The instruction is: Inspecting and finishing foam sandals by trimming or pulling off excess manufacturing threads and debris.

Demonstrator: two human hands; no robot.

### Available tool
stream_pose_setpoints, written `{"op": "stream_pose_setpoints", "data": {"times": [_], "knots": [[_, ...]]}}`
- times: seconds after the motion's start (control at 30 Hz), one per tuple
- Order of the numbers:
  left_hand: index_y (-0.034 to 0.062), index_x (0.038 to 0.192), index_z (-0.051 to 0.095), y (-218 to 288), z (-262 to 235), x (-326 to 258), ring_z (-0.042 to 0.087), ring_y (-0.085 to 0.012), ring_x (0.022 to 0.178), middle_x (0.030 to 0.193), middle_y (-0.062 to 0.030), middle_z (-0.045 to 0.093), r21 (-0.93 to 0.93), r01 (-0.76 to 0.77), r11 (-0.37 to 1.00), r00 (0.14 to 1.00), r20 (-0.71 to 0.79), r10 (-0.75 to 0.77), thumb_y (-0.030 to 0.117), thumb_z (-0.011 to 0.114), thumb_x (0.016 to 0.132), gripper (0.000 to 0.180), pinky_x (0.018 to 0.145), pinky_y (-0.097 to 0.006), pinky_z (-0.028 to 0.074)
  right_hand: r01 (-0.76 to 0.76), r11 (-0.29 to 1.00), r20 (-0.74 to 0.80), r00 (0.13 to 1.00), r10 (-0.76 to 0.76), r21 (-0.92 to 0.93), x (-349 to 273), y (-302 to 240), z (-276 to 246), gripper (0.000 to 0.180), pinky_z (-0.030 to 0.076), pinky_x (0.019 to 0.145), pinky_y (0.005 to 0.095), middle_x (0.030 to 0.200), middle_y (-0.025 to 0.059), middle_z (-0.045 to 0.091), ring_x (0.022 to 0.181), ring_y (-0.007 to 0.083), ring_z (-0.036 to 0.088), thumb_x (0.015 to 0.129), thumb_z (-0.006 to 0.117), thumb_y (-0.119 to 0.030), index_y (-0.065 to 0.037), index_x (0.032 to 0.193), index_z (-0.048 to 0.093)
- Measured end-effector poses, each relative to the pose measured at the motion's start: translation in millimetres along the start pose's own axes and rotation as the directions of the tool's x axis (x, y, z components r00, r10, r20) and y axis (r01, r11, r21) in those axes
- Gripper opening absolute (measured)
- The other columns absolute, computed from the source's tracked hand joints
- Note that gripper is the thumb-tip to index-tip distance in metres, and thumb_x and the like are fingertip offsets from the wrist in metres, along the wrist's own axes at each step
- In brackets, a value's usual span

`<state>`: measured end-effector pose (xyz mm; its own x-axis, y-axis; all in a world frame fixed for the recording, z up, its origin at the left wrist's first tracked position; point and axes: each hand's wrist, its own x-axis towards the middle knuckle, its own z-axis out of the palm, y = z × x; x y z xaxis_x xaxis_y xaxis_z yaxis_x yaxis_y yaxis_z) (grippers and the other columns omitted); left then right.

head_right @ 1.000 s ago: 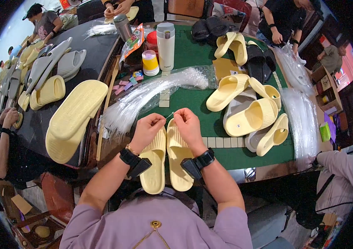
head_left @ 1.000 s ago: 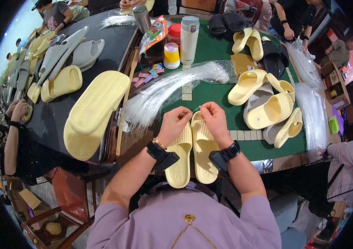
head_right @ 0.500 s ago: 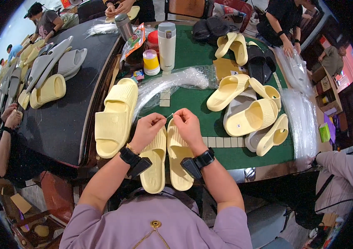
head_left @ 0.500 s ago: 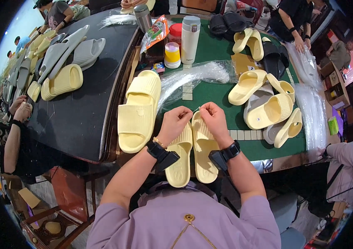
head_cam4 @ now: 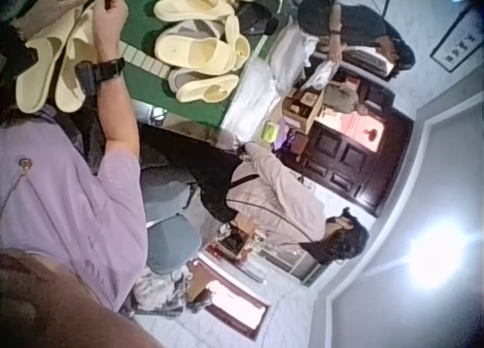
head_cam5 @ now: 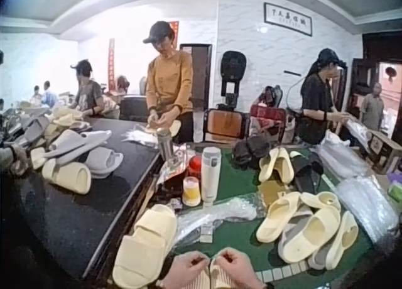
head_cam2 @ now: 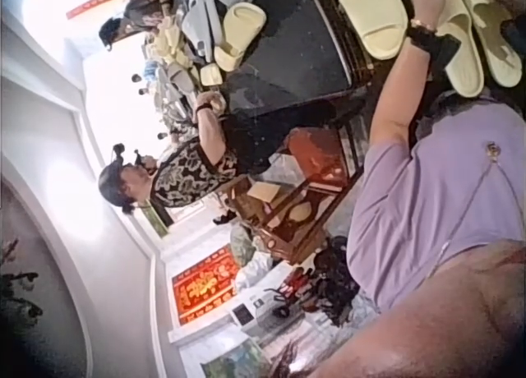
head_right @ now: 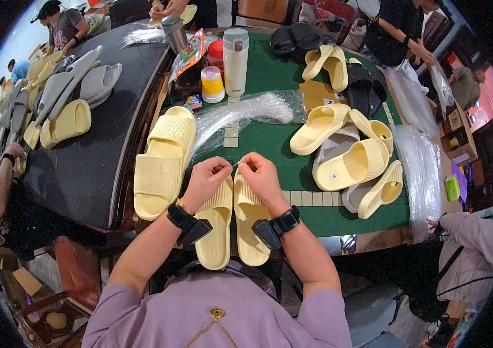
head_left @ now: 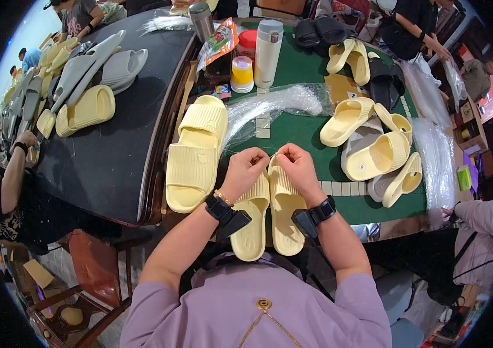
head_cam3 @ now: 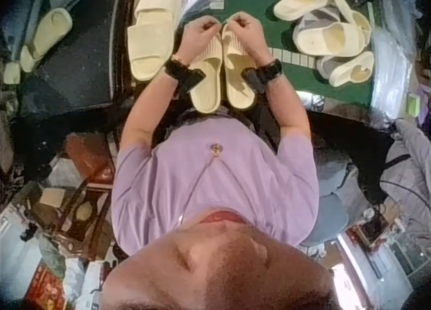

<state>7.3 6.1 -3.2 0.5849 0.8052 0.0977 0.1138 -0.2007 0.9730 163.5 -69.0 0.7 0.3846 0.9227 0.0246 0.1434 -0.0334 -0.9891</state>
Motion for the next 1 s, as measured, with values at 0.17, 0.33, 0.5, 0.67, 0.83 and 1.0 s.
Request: {"op": "stream_pose_setpoints", "data": {"times": [0.17, 0.33, 0.5, 0.67, 0.83, 1.0], "knots": [[-0.003, 0.09, 0.065, -5.3, -0.3, 1.5, 0.053, -0.0052, 0.066, 0.071, -0.0011, 0.061, 0.004, -0.007, 1.0, 1.0, -0.007, 0.007, 0.01, 0.064, 0.088, 0.013, 0.06, -0.023, 0.045, -0.006, 1.0, 0.023, 1.0, 0.006, -0.018, 0.1, 0.9, 1.1, 0.009, 0.04, 0.056, 0.0221, 0.067, -0.0037, 0.054, 0.063, 0.0031, 0.046, 0.086, 0.061, -0.009, 0.0, 0.084, 0.06], [-0.0028, 0.089, 0.065, -1.9, -1.4, 1.2, 0.053, -0.0054, 0.066, 0.072, -0.0014, 0.061, 0.002, 0.003, 1.0, 1.0, 0.016, -0.003, 0.009, 0.065, 0.087, 0.012, 0.061, -0.023, 0.045, 0.007, 0.998, 0.021, 1.0, -0.006, -0.066, 1.1, 3.3, 0.3, 0.011, 0.041, 0.056, 0.0228, 0.067, -0.0024, 0.056, 0.063, 0.0037, 0.048, 0.086, 0.062, -0.01, 0.001, 0.083, 0.06], [-0.0024, 0.089, 0.065, -5.4, -1.6, 0.6, 0.053, -0.0055, 0.066, 0.072, -0.0005, 0.06, 0.0, -0.036, 0.999, 0.999, 0.015, 0.036, 0.01, 0.064, 0.087, 0.012, 0.06, -0.022, 0.044, 0.0, 0.997, 0.038, 0.999, 0.003, -0.073, 2.1, 2.4, 0.2, 0.011, 0.042, 0.057, 0.023, 0.067, -0.0018, 0.056, 0.063, 0.004, 0.048, 0.086, 0.062, -0.009, 0.001, 0.083, 0.06], [-0.0023, 0.089, 0.065, 0.0, -0.1, -0.2, 0.053, -0.0054, 0.066, 0.071, 0.0, 0.06, -0.058, 0.017, 0.998, 1.0, -0.016, -0.017, 0.01, 0.063, 0.087, 0.013, 0.06, -0.023, 0.044, 0.001, 0.998, 0.049, 0.999, 0.003, -0.063, -0.1, 5.6, 1.3, 0.011, 0.042, 0.056, 0.023, 0.067, -0.0023, 0.055, 0.063, 0.0038, 0.048, 0.086, 0.063, -0.009, 0.001, 0.083, 0.06], [-0.0028, 0.088, 0.064, 1.8, 0.3, -1.7, 0.051, -0.0047, 0.065, 0.071, 0.0, 0.059, -0.029, -0.019, 0.999, 1.0, -0.009, 0.019, 0.01, 0.063, 0.087, 0.013, 0.059, -0.022, 0.043, -0.01, 0.995, 0.047, 0.999, 0.015, -0.094, -1.9, 1.9, 2.1, 0.01, 0.041, 0.056, 0.022, 0.068, -0.0042, 0.055, 0.063, 0.003, 0.047, 0.086, 0.063, -0.009, 0.0, 0.083, 0.061], [-0.0035, 0.087, 0.065, -0.9, 0.4, 0.1, 0.056, -0.0089, 0.062, 0.068, -0.0076, 0.062, -0.03, -0.042, 0.999, 0.999, -0.02, 0.041, 0.008, 0.063, 0.084, 0.012, 0.058, -0.026, 0.047, -0.029, 0.997, 0.061, 0.998, 0.033, -0.074, -0.4, 0.3, 1.4, 0.01, 0.04, 0.056, 0.0215, 0.068, -0.0049, 0.055, 0.064, 0.0026, 0.047, 0.085, 0.064, -0.009, 0.0, 0.082, 0.061]]}}
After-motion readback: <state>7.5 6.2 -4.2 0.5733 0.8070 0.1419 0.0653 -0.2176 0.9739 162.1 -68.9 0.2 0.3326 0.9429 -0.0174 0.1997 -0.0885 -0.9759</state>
